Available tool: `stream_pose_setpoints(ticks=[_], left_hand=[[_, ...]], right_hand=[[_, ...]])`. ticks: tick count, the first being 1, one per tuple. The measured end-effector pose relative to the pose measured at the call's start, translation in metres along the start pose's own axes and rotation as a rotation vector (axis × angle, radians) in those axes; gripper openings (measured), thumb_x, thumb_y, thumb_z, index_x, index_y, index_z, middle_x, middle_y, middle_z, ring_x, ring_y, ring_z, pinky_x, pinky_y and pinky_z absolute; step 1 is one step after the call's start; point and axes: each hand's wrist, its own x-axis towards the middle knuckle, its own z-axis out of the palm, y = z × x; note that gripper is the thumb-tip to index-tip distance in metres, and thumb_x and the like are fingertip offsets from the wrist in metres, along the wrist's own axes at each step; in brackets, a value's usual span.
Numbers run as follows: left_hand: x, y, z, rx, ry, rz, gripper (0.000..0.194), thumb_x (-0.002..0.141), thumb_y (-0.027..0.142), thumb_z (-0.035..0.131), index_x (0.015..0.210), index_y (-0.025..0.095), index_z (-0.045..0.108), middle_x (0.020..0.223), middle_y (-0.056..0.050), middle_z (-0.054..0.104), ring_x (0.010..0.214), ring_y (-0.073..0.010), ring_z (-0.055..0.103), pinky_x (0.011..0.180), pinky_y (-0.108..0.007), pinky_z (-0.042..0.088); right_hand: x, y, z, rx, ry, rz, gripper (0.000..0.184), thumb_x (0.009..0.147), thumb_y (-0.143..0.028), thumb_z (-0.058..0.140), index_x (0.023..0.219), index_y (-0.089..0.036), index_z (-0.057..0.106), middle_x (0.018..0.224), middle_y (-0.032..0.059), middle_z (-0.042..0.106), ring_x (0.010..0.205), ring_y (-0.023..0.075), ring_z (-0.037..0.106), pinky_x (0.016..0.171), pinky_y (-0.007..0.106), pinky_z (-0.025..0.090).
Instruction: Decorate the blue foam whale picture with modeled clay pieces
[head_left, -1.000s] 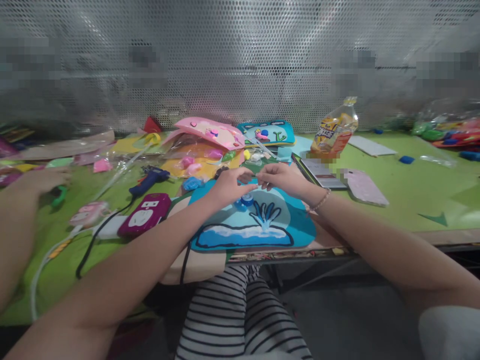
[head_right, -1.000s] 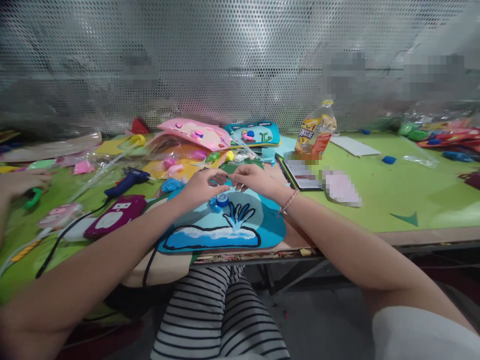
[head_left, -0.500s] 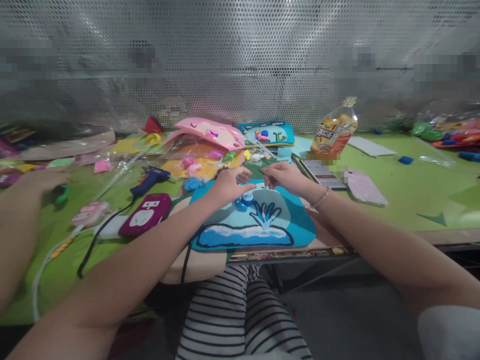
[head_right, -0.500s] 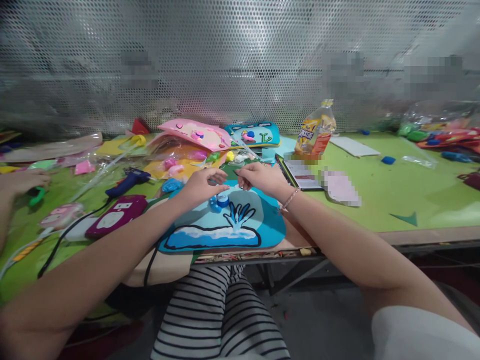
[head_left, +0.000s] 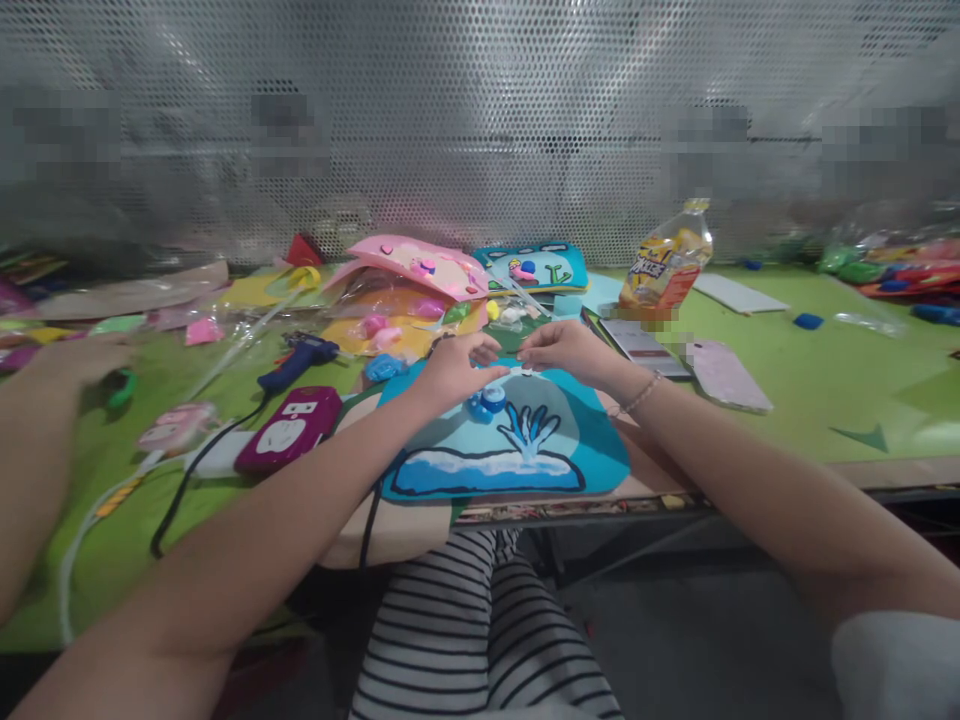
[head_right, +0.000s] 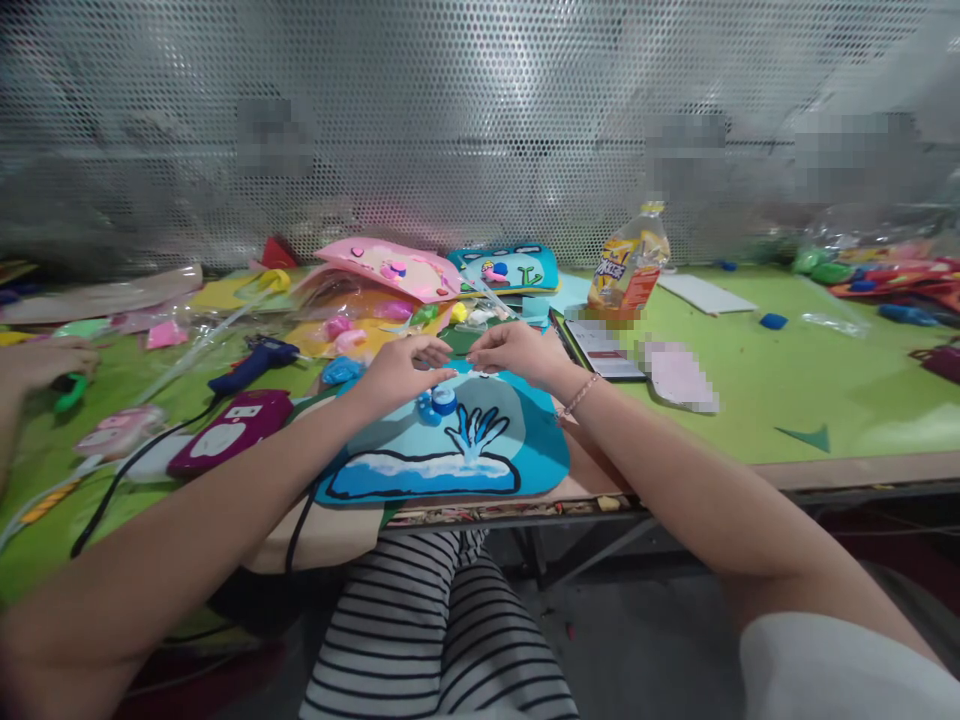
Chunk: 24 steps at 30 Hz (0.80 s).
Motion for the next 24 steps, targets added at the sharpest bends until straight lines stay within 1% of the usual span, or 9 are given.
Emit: stream_pose_setpoints(ticks=[3, 5, 7, 10, 13, 16, 19, 21, 24], left_hand=[[-0.0001, 0.0009, -0.0003, 0.002, -0.003, -0.003, 0.025, 0.070, 0.022, 0.074, 0.093, 0.016, 0.065, 0.087, -0.006, 0.071, 0.083, -0.0166, 0.067, 0.078, -0.032, 0.054], [-0.0002, 0.0016, -0.0003, 0.001, -0.008, -0.002, 0.025, 0.070, 0.022, 0.074, 0.093, 0.016, 0.065, 0.089, -0.006, 0.072, 0.084, -0.0168, 0.067, 0.080, -0.032, 0.054], [-0.0002, 0.0019, 0.0000, -0.004, -0.013, -0.003, 0.026, 0.070, 0.023, 0.074, 0.094, 0.016, 0.065, 0.090, -0.006, 0.072, 0.084, -0.0170, 0.067, 0.080, -0.033, 0.054], [0.0001, 0.0016, 0.0005, -0.013, -0.014, -0.003, 0.026, 0.070, 0.024, 0.074, 0.093, 0.017, 0.065, 0.091, -0.006, 0.072, 0.084, -0.0173, 0.067, 0.080, -0.034, 0.054], [0.0003, 0.0011, 0.0008, -0.017, -0.014, 0.000, 0.026, 0.070, 0.024, 0.074, 0.093, 0.017, 0.065, 0.091, -0.006, 0.072, 0.084, -0.0172, 0.067, 0.080, -0.034, 0.054], [0.0001, 0.0012, 0.0009, -0.015, -0.018, -0.001, 0.026, 0.069, 0.022, 0.075, 0.093, 0.016, 0.065, 0.090, -0.006, 0.072, 0.084, -0.0170, 0.067, 0.080, -0.034, 0.054], [-0.0003, 0.0022, 0.0008, -0.012, -0.023, -0.011, 0.027, 0.069, 0.022, 0.075, 0.094, 0.016, 0.065, 0.091, -0.006, 0.072, 0.084, -0.0172, 0.067, 0.081, -0.034, 0.054], [-0.0007, 0.0032, 0.0005, -0.009, -0.022, -0.017, 0.027, 0.069, 0.021, 0.075, 0.094, 0.016, 0.065, 0.092, -0.006, 0.072, 0.085, -0.0173, 0.067, 0.081, -0.034, 0.054], [-0.0013, 0.0048, -0.0002, -0.004, -0.018, -0.015, 0.026, 0.069, 0.021, 0.075, 0.093, 0.016, 0.065, 0.091, -0.006, 0.072, 0.084, -0.0172, 0.067, 0.081, -0.033, 0.054]], right_hand=[[0.0002, 0.0014, -0.0006, 0.001, -0.013, -0.030, 0.015, 0.059, -0.016, 0.082, 0.064, -0.015, 0.067, 0.056, -0.0012, 0.066, 0.049, 0.0056, 0.057, 0.048, 0.016, 0.047], [0.0000, 0.0013, 0.0001, -0.019, -0.022, -0.034, 0.016, 0.060, -0.019, 0.083, 0.065, -0.015, 0.068, 0.057, -0.0007, 0.067, 0.051, 0.0062, 0.058, 0.050, 0.017, 0.049], [-0.0007, 0.0002, 0.0013, -0.035, -0.035, -0.022, 0.018, 0.064, -0.027, 0.082, 0.065, -0.015, 0.068, 0.058, 0.0011, 0.068, 0.053, 0.0078, 0.061, 0.053, 0.018, 0.051], [-0.0022, -0.0023, 0.0030, -0.033, -0.063, -0.003, 0.034, 0.074, -0.046, 0.073, 0.061, -0.016, 0.067, 0.055, 0.0035, 0.067, 0.051, 0.0093, 0.062, 0.052, 0.020, 0.053], [-0.0037, -0.0046, 0.0031, -0.053, -0.046, 0.004, 0.050, 0.077, -0.059, 0.064, 0.052, -0.016, 0.061, 0.048, 0.0033, 0.063, 0.039, 0.0074, 0.055, 0.041, 0.018, 0.046], [-0.0044, -0.0059, 0.0022, -0.113, -0.026, -0.018, 0.057, 0.076, -0.064, 0.062, 0.044, -0.017, 0.055, 0.040, 0.0013, 0.057, 0.032, 0.0054, 0.048, 0.034, 0.017, 0.039], [-0.0040, -0.0063, 0.0019, -0.142, -0.032, -0.042, 0.054, 0.076, -0.060, 0.064, 0.044, -0.017, 0.056, 0.040, 0.0010, 0.058, 0.033, 0.0050, 0.048, 0.035, 0.017, 0.040], [-0.0033, -0.0062, 0.0022, -0.112, -0.031, -0.042, 0.047, 0.075, -0.055, 0.068, 0.050, -0.016, 0.062, 0.047, 0.0026, 0.063, 0.040, 0.0065, 0.054, 0.042, 0.017, 0.046], [-0.0021, -0.0051, 0.0019, -0.053, -0.027, 0.003, 0.031, 0.067, -0.043, 0.079, 0.061, -0.014, 0.069, 0.058, 0.0046, 0.069, 0.054, 0.0093, 0.062, 0.055, 0.020, 0.053]])
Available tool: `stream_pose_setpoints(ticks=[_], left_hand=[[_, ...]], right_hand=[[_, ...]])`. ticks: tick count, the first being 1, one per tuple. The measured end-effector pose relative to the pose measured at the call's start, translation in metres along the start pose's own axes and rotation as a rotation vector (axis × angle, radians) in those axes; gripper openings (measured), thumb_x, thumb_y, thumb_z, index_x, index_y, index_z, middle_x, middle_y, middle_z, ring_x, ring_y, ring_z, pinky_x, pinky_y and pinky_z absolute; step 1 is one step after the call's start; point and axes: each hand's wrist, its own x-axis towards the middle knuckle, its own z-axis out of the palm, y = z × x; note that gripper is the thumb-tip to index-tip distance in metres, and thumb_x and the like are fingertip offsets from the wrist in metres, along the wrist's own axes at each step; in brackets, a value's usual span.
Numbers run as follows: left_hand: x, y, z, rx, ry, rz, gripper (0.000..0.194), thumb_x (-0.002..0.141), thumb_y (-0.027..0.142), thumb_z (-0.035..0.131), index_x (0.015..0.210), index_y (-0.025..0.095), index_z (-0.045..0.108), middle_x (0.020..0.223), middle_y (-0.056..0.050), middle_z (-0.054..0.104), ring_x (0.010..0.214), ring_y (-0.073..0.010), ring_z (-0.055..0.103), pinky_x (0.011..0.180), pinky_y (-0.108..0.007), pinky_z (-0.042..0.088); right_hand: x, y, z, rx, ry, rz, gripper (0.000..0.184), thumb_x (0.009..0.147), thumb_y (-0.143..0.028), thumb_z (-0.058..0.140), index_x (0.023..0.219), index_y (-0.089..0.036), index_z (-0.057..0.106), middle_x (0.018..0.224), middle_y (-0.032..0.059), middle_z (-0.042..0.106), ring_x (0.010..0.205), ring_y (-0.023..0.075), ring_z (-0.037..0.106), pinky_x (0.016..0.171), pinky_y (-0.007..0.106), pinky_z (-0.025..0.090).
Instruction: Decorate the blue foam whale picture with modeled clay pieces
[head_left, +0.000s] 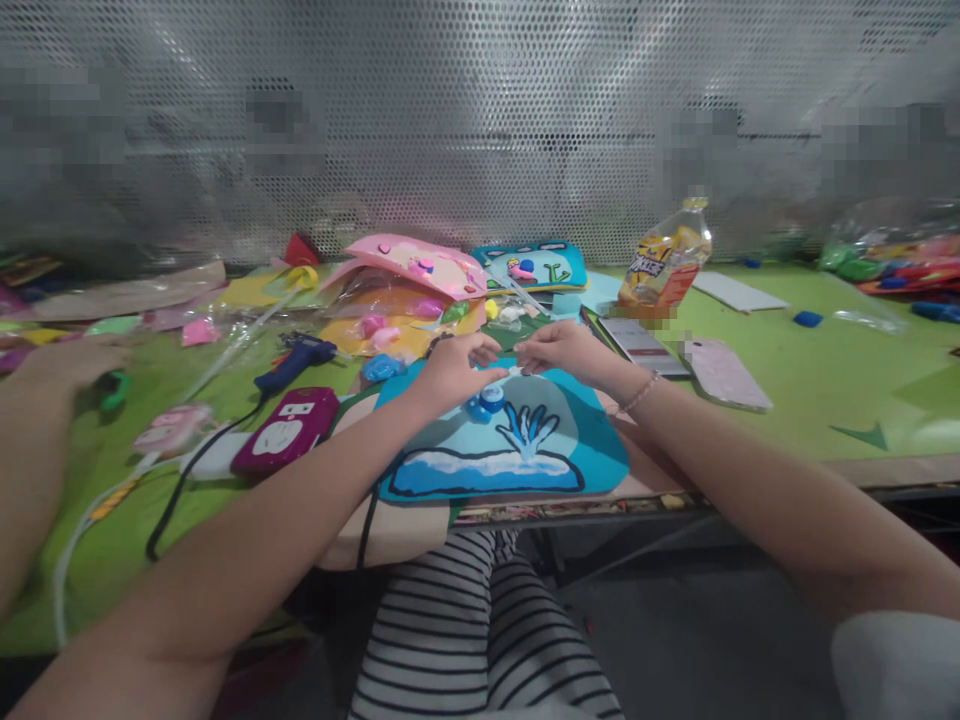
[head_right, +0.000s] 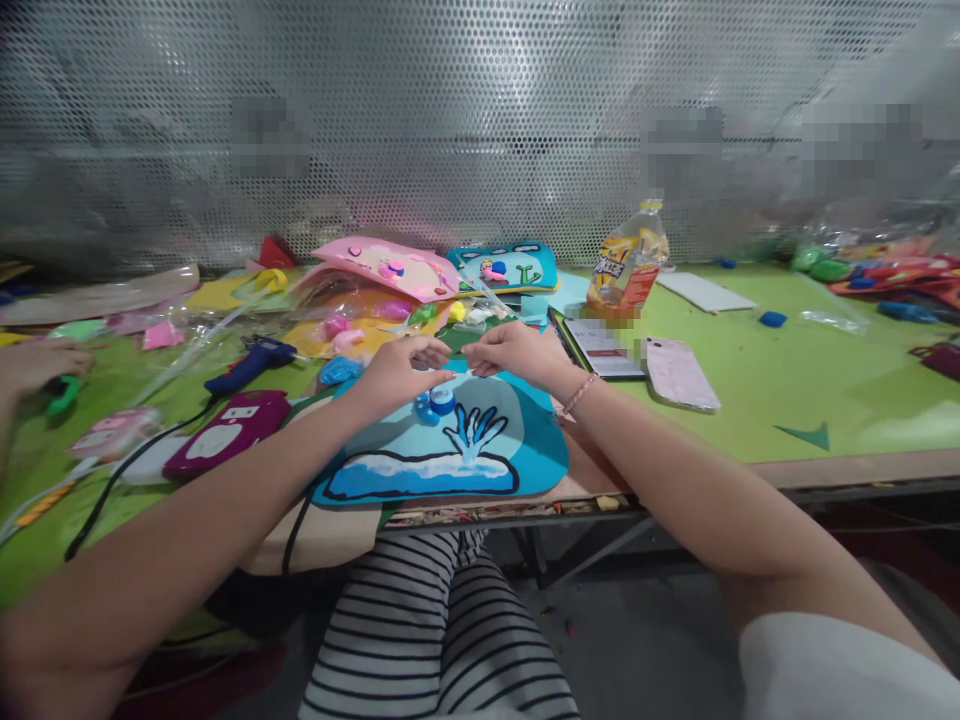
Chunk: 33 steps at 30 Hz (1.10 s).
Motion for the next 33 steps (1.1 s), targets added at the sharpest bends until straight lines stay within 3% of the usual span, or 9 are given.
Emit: stream_pose_setpoints(ticks=[3, 6, 16, 19, 25, 33], left_hand=[[0.000, 0.001, -0.001, 0.010, 0.003, 0.011, 0.026, 0.069, 0.021, 0.075, 0.093, 0.017, 0.066, 0.089, -0.005, 0.072, 0.084, -0.0170, 0.067, 0.081, -0.033, 0.054], [0.000, 0.000, -0.001, 0.013, 0.004, 0.018, 0.026, 0.069, 0.022, 0.075, 0.092, 0.016, 0.066, 0.088, -0.006, 0.072, 0.083, -0.0169, 0.067, 0.080, -0.033, 0.054], [-0.003, 0.005, 0.000, 0.018, -0.038, 0.025, 0.029, 0.070, 0.023, 0.073, 0.098, 0.018, 0.067, 0.100, -0.006, 0.071, 0.086, -0.0172, 0.066, 0.082, -0.032, 0.053], [-0.004, 0.007, -0.001, 0.010, -0.071, 0.060, 0.025, 0.069, 0.022, 0.073, 0.094, 0.018, 0.068, 0.095, -0.005, 0.072, 0.083, -0.0164, 0.066, 0.080, -0.031, 0.053], [-0.003, 0.000, -0.001, -0.054, -0.070, 0.075, 0.008, 0.074, 0.021, 0.066, 0.081, 0.018, 0.069, 0.082, -0.004, 0.073, 0.075, -0.0153, 0.065, 0.073, -0.029, 0.052], [-0.002, -0.004, -0.003, 0.053, -0.005, 0.117, 0.015, 0.081, 0.032, 0.060, 0.075, 0.021, 0.069, 0.069, 0.000, 0.068, 0.063, -0.0142, 0.057, 0.064, -0.028, 0.045]], right_hand=[[0.002, 0.004, -0.002, -0.002, 0.007, 0.007, 0.024, 0.057, -0.032, 0.084, 0.065, -0.014, 0.070, 0.060, 0.0028, 0.068, 0.055, 0.0081, 0.059, 0.055, 0.020, 0.050], [0.005, 0.011, -0.005, -0.022, 0.006, -0.071, 0.025, 0.054, -0.030, 0.084, 0.062, -0.015, 0.066, 0.057, 0.0000, 0.065, 0.050, 0.0069, 0.053, 0.049, 0.020, 0.044], [-0.001, 0.008, -0.001, -0.209, -0.065, -0.115, 0.021, 0.066, -0.037, 0.076, 0.069, -0.016, 0.071, 0.061, 0.0015, 0.068, 0.056, 0.0103, 0.060, 0.055, 0.022, 0.048], [-0.003, 0.006, 0.003, -0.192, -0.098, -0.117, 0.021, 0.066, -0.037, 0.075, 0.068, -0.016, 0.071, 0.058, 0.0013, 0.067, 0.055, 0.0099, 0.060, 0.054, 0.021, 0.047], [-0.009, -0.002, 0.006, -0.172, -0.110, -0.130, 0.030, 0.063, -0.044, 0.077, 0.065, -0.016, 0.070, 0.054, -0.0003, 0.064, 0.051, 0.0085, 0.056, 0.052, 0.020, 0.045], [-0.008, -0.004, 0.006, -0.048, -0.149, -0.118, 0.047, 0.071, -0.061, 0.066, 0.058, -0.016, 0.062, 0.056, 0.0014, 0.063, 0.053, 0.0082, 0.055, 0.056, 0.022, 0.046]])
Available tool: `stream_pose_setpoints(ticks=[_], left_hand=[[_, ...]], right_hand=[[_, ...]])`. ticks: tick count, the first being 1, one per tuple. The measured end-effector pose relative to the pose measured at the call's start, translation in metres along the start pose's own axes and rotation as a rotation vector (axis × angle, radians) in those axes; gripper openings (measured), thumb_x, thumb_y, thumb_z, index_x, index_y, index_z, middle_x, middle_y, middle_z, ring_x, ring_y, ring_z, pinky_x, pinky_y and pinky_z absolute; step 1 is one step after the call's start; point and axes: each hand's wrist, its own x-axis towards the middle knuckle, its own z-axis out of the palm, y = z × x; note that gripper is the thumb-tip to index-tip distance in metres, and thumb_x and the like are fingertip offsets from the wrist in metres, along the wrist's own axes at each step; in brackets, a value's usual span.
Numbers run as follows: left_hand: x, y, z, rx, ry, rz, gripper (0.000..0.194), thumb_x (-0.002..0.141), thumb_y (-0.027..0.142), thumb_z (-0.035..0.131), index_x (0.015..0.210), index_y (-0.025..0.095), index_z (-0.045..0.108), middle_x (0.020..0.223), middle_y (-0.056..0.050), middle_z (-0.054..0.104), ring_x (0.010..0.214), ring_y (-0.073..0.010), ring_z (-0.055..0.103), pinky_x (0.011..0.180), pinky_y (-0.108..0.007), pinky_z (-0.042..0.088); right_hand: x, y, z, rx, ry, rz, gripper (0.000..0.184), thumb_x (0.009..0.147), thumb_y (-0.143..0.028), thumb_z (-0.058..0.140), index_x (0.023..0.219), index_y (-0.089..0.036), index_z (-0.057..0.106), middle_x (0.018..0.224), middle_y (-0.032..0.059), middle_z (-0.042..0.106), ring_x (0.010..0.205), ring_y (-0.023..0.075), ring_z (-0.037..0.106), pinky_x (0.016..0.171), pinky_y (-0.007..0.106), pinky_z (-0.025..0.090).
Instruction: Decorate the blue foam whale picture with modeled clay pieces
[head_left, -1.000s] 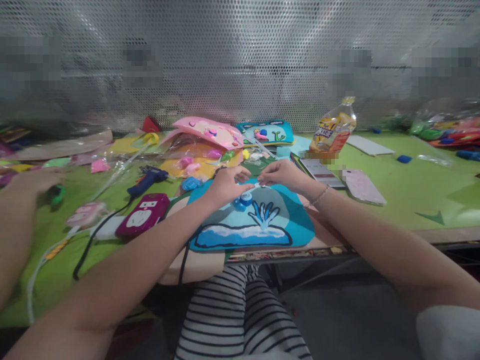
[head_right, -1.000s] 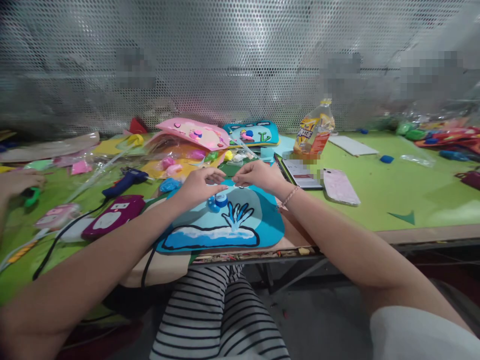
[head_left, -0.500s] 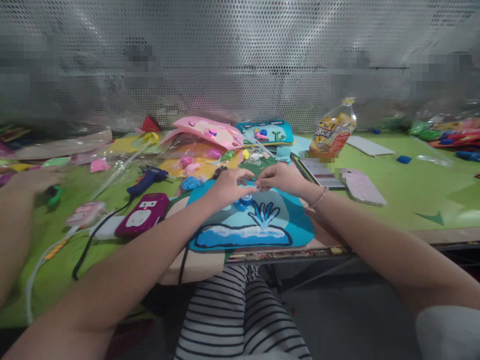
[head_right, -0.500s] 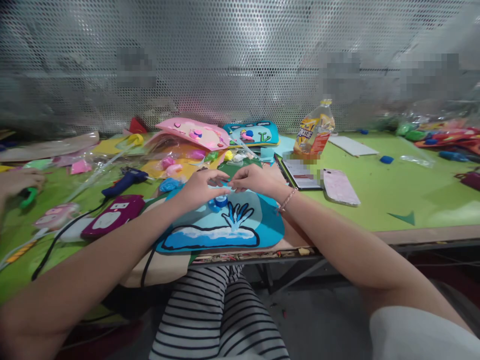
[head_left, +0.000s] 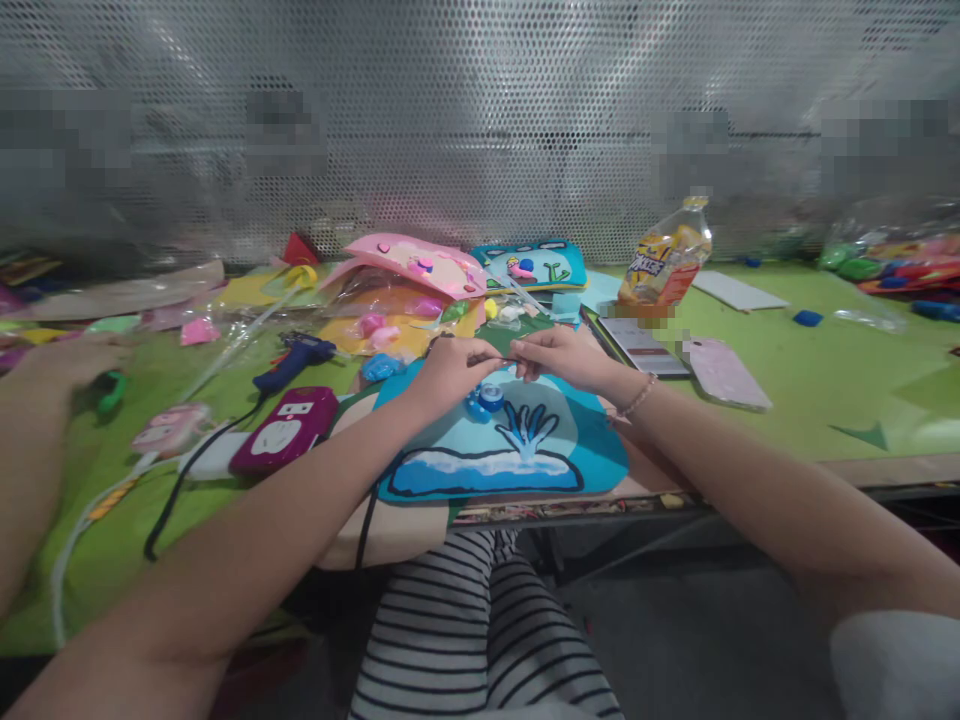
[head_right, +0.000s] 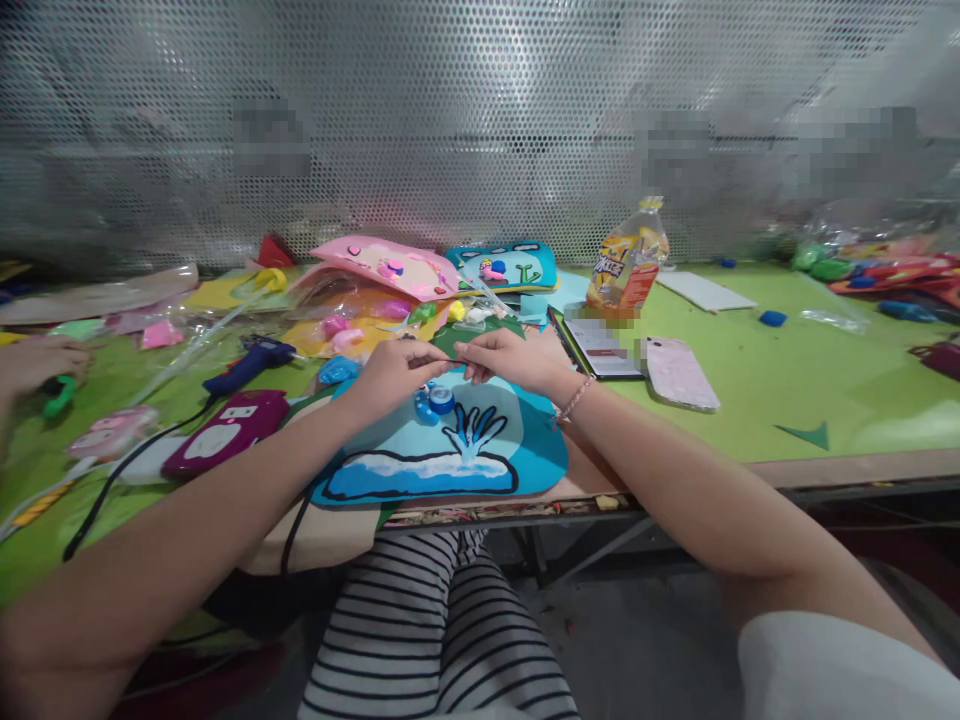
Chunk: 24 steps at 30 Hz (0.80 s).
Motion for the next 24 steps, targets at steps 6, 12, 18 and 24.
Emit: stream_pose_setpoints(ticks=[6, 12, 18, 24], left_hand=[[-0.001, 0.002, 0.000, 0.041, 0.000, 0.015, 0.027, 0.086, 0.033, 0.051, 0.065, 0.020, 0.061, 0.059, 0.000, 0.060, 0.058, -0.0131, 0.050, 0.058, -0.028, 0.038], [-0.003, 0.007, 0.001, -0.043, -0.030, -0.012, 0.033, 0.091, 0.033, 0.042, 0.066, 0.019, 0.058, 0.061, -0.002, 0.063, 0.057, -0.0137, 0.057, 0.060, -0.029, 0.043], [-0.004, 0.005, 0.002, -0.050, -0.068, -0.022, 0.034, 0.088, 0.035, 0.046, 0.062, 0.019, 0.061, 0.061, -0.003, 0.065, 0.057, -0.0134, 0.058, 0.060, -0.029, 0.045], [-0.001, 0.005, 0.000, -0.141, -0.002, -0.130, 0.019, 0.073, 0.034, 0.064, 0.064, 0.017, 0.068, 0.064, -0.003, 0.068, 0.061, -0.0127, 0.057, 0.059, -0.026, 0.043]], right_hand=[[-0.001, 0.003, 0.000, 0.172, -0.068, 0.035, 0.044, 0.076, -0.059, 0.065, 0.068, -0.015, 0.064, 0.062, 0.0019, 0.064, 0.055, 0.0089, 0.057, 0.057, 0.023, 0.047], [-0.001, 0.003, 0.000, 0.286, -0.067, 0.068, 0.048, 0.087, -0.058, 0.050, 0.072, -0.014, 0.065, 0.061, 0.0029, 0.063, 0.053, 0.0096, 0.057, 0.053, 0.021, 0.045], [0.002, 0.007, -0.002, 0.245, -0.021, 0.073, 0.055, 0.083, -0.065, 0.051, 0.068, -0.014, 0.065, 0.059, 0.0036, 0.063, 0.052, 0.0108, 0.057, 0.053, 0.022, 0.045], [0.012, 0.026, -0.013, 0.184, 0.081, 0.019, 0.056, 0.082, -0.068, 0.049, 0.068, -0.017, 0.065, 0.057, 0.0033, 0.063, 0.052, 0.0122, 0.057, 0.053, 0.024, 0.046]])
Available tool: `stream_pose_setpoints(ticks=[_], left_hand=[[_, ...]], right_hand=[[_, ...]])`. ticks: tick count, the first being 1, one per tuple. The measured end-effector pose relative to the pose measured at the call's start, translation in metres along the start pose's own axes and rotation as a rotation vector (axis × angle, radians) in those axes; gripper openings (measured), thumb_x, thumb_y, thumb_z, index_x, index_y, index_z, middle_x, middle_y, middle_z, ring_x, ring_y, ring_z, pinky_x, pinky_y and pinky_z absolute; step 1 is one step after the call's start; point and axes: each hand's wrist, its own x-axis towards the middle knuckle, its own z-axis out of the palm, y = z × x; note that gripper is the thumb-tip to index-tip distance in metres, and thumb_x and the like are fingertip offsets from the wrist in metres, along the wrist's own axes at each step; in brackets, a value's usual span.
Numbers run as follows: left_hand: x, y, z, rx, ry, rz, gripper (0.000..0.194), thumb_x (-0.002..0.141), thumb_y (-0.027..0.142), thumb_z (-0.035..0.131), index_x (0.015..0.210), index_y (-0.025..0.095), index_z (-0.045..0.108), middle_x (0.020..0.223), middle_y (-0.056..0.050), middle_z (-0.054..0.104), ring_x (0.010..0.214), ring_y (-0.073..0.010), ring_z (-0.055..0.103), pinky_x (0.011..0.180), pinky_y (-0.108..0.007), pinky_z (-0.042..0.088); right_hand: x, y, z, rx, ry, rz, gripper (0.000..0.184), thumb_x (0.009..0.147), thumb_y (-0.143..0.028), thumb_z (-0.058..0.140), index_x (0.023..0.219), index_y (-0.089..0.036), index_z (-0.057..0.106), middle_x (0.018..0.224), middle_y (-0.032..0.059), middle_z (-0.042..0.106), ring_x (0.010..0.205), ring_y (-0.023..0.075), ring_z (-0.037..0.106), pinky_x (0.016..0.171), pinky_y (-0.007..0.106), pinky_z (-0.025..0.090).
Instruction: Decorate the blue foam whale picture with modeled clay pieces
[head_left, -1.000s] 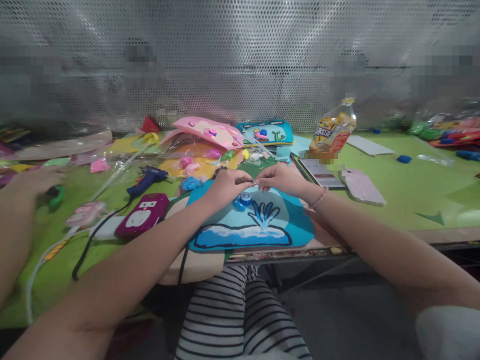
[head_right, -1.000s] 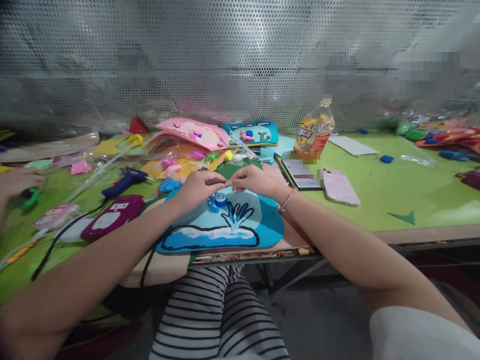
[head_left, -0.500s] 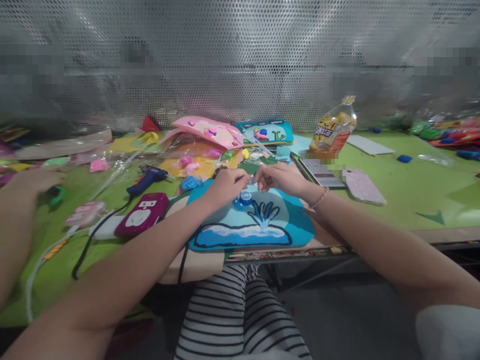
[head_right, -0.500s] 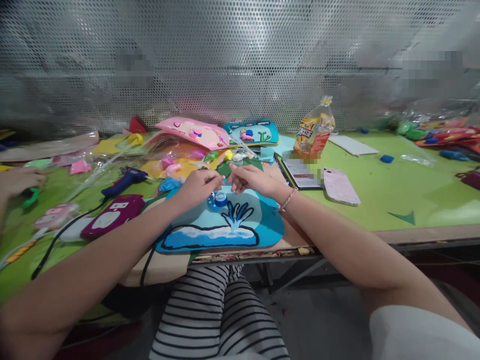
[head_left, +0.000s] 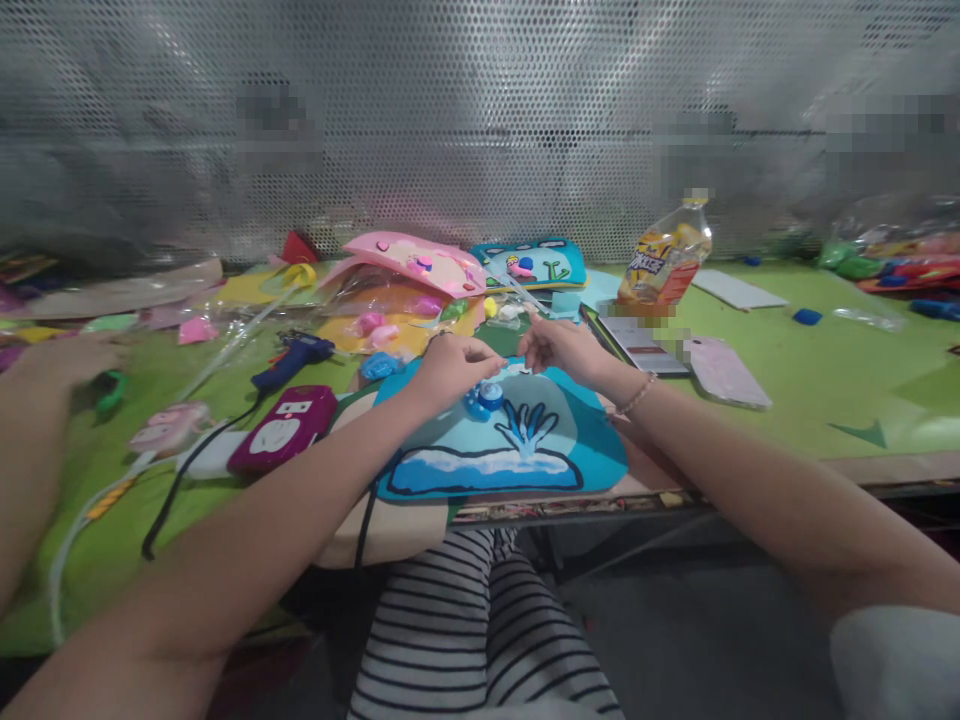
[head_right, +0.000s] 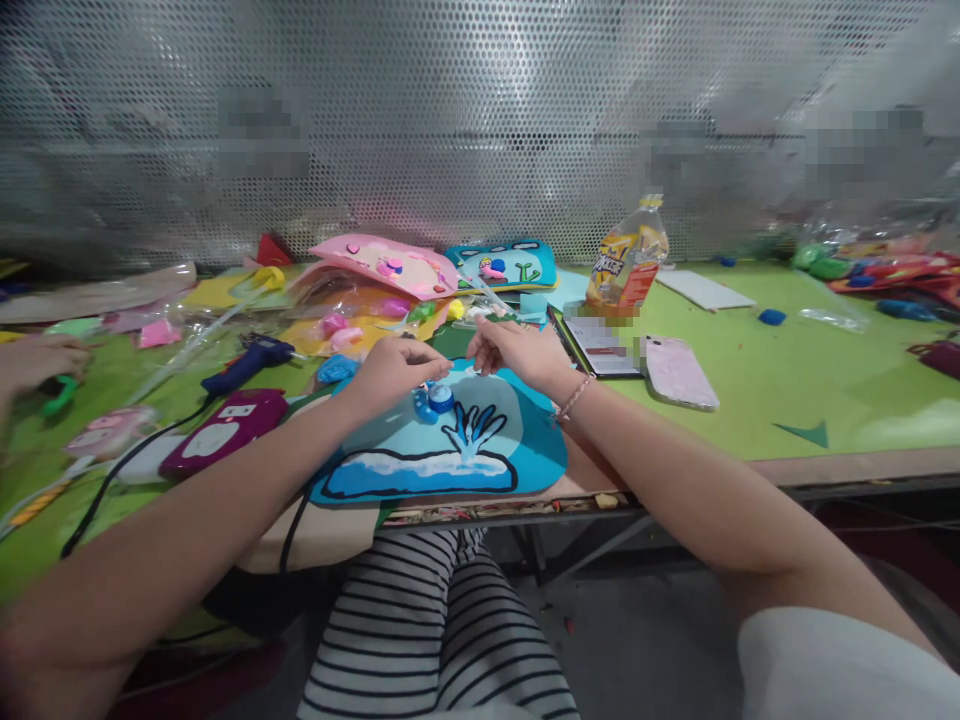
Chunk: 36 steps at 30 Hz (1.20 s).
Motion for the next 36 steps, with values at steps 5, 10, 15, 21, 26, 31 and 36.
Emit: stream_pose_setpoints(ticks=[5, 10, 15, 21, 26, 31, 36], left_hand=[[0.003, 0.001, -0.002, -0.132, 0.057, -0.134, 0.014, 0.063, 0.028, 0.074, 0.062, 0.015, 0.068, 0.060, 0.000, 0.064, 0.057, -0.0104, 0.054, 0.056, -0.024, 0.039], [0.004, 0.002, -0.002, -0.191, 0.063, -0.148, 0.014, 0.061, 0.024, 0.075, 0.061, 0.014, 0.065, 0.057, 0.002, 0.060, 0.053, -0.0080, 0.050, 0.054, -0.023, 0.038], [0.004, 0.004, -0.003, -0.194, 0.057, -0.140, 0.011, 0.062, 0.021, 0.073, 0.060, 0.014, 0.065, 0.056, 0.002, 0.059, 0.053, -0.0078, 0.050, 0.054, -0.023, 0.037], [0.003, 0.003, -0.002, -0.164, 0.030, -0.114, 0.012, 0.068, 0.025, 0.070, 0.065, 0.014, 0.067, 0.059, 0.000, 0.063, 0.056, -0.0098, 0.054, 0.056, -0.023, 0.039], [0.004, 0.001, -0.002, -0.162, -0.002, -0.099, 0.022, 0.075, 0.031, 0.066, 0.062, 0.014, 0.065, 0.061, -0.003, 0.066, 0.058, -0.0108, 0.058, 0.058, -0.023, 0.043], [0.005, -0.001, -0.001, -0.144, -0.037, -0.110, 0.032, 0.081, 0.040, 0.061, 0.062, 0.014, 0.063, 0.061, -0.004, 0.067, 0.057, -0.0119, 0.060, 0.058, -0.023, 0.046], [0.006, -0.005, 0.000, -0.148, -0.043, -0.071, 0.030, 0.080, 0.040, 0.061, 0.064, 0.014, 0.065, 0.063, -0.004, 0.067, 0.059, -0.0119, 0.060, 0.059, -0.024, 0.046]], right_hand=[[0.001, 0.003, -0.001, 0.019, 0.027, -0.013, 0.049, 0.084, -0.062, 0.051, 0.071, -0.016, 0.064, 0.061, 0.0023, 0.062, 0.053, 0.0112, 0.056, 0.053, 0.023, 0.047], [-0.008, -0.008, 0.009, -0.041, -0.070, -0.139, 0.031, 0.080, -0.046, 0.065, 0.092, -0.018, 0.064, 0.086, 0.0030, 0.066, 0.076, 0.0125, 0.062, 0.066, 0.025, 0.052], [-0.011, -0.013, 0.018, -0.164, -0.098, -0.302, 0.032, 0.066, -0.029, 0.076, 0.094, -0.017, 0.064, 0.087, 0.0022, 0.067, 0.079, 0.0128, 0.062, 0.073, 0.028, 0.052], [-0.015, -0.020, 0.022, -0.257, 0.031, -0.245, 0.019, 0.073, -0.034, 0.070, 0.076, -0.015, 0.066, 0.064, 0.0001, 0.065, 0.059, 0.0101, 0.060, 0.058, 0.023, 0.050], [-0.018, -0.024, 0.023, -0.354, 0.112, -0.191, 0.037, 0.075, -0.050, 0.068, 0.065, -0.015, 0.062, 0.058, 0.0021, 0.064, 0.055, 0.0109, 0.061, 0.053, 0.021, 0.049], [-0.013, -0.017, 0.023, -0.336, 0.099, -0.166, 0.050, 0.077, -0.062, 0.060, 0.058, -0.016, 0.060, 0.052, 0.0014, 0.061, 0.046, 0.0094, 0.057, 0.047, 0.021, 0.046], [-0.014, -0.022, 0.025, -0.279, 0.100, -0.159, 0.044, 0.072, -0.057, 0.067, 0.060, -0.015, 0.061, 0.057, 0.0016, 0.063, 0.051, 0.0097, 0.059, 0.051, 0.021, 0.049]])
